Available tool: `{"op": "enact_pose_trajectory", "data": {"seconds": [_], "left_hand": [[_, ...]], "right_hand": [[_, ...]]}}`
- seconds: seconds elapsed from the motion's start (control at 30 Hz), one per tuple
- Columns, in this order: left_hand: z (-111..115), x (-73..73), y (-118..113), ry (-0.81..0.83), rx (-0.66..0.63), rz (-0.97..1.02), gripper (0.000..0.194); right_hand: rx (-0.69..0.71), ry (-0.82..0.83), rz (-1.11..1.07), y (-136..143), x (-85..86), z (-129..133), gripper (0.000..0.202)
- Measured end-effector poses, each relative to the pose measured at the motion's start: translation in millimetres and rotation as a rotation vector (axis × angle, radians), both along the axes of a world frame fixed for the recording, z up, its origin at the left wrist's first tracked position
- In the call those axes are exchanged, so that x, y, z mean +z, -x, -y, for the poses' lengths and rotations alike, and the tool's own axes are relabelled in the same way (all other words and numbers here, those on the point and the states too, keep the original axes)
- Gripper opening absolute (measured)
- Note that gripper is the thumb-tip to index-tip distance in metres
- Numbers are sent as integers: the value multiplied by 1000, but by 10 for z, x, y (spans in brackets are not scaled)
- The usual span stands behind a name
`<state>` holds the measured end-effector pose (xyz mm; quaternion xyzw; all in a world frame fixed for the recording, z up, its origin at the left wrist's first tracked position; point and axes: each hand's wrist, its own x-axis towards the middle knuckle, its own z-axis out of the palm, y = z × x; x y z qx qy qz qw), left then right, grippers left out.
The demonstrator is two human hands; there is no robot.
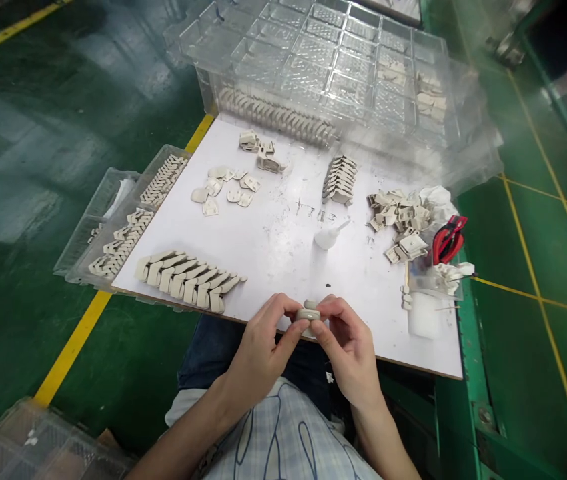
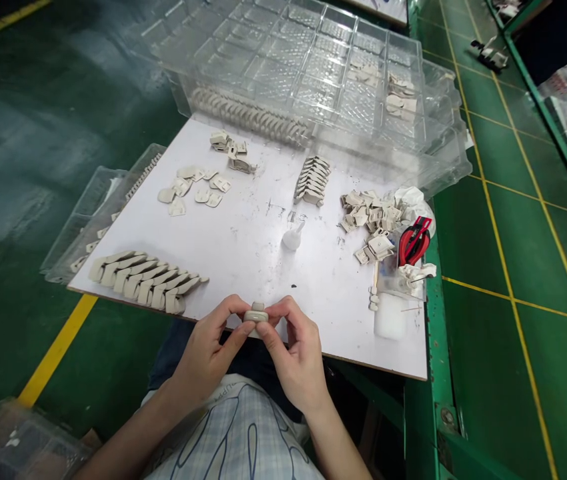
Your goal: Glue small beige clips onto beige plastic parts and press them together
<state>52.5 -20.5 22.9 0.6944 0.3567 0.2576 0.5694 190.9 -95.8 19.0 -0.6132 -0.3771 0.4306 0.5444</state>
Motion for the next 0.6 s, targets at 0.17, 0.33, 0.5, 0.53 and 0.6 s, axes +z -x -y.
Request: {"op": "enact_pose_trajectory", "data": {"seconds": [0.17, 0.33, 0.5, 0.53, 0.6], "left_hand": [[-24, 27, -6, 81, -1, 9, 17], [-53, -16, -1, 106, 9, 11, 17], [-104, -122, -46, 49, 44, -27, 18], [-120, -137, -63, 42, 46, -38, 18], [-150, -154, -92, 35, 46, -54, 18]], "right_hand": [[2, 29, -45, -2, -13, -22, 12], [-11, 10, -39, 32, -51, -42, 15], [-15, -18, 1, -1, -194, -105, 16], [-16, -26, 2, -17, -226, -125, 16], [-14, -33, -6, -44, -279, -164, 17]]}}
